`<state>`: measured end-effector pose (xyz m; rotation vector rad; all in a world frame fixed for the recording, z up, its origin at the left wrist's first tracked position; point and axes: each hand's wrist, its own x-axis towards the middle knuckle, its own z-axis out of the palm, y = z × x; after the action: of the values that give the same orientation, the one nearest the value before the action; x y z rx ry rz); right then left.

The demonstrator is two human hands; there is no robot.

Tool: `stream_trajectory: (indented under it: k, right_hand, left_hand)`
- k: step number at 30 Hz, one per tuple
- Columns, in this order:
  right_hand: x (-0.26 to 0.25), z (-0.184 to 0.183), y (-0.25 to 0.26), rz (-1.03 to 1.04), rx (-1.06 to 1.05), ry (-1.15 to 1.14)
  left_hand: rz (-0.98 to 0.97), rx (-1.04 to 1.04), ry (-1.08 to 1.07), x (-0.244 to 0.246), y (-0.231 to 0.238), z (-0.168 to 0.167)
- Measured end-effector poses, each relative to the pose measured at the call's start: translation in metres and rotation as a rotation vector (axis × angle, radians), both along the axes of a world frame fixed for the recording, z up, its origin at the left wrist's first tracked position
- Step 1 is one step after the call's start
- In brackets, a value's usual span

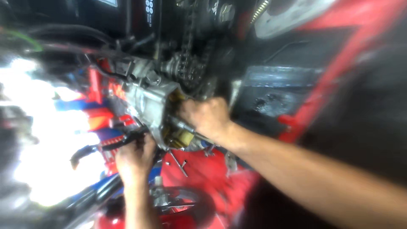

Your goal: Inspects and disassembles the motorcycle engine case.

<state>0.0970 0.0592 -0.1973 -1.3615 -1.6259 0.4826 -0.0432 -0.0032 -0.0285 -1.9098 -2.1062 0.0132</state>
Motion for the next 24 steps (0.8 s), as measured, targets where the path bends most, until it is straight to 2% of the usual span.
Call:
stream_trajectory:
  k: [7, 16, 20, 24]
  right_hand:
    - [0.001, 0.001, 0.002, 0.005, 0.008, 0.025]
    - [0.001, -0.002, 0.003, 0.022, 0.015, 0.088]
    - [0.002, -0.002, 0.003, 0.035, 0.017, 0.074]
    - [0.003, 0.001, 0.003, 0.042, -0.006, 0.058]
  left_hand:
    - [-0.036, 0.119, -0.034, 0.004, -0.003, -0.015]
    - [0.04, 0.093, -0.252, -0.001, -0.009, -0.016]
    - [0.043, 0.088, -0.246, 0.004, -0.003, -0.015]
    - [0.016, 0.097, -0.4, 0.005, 0.0, -0.015]
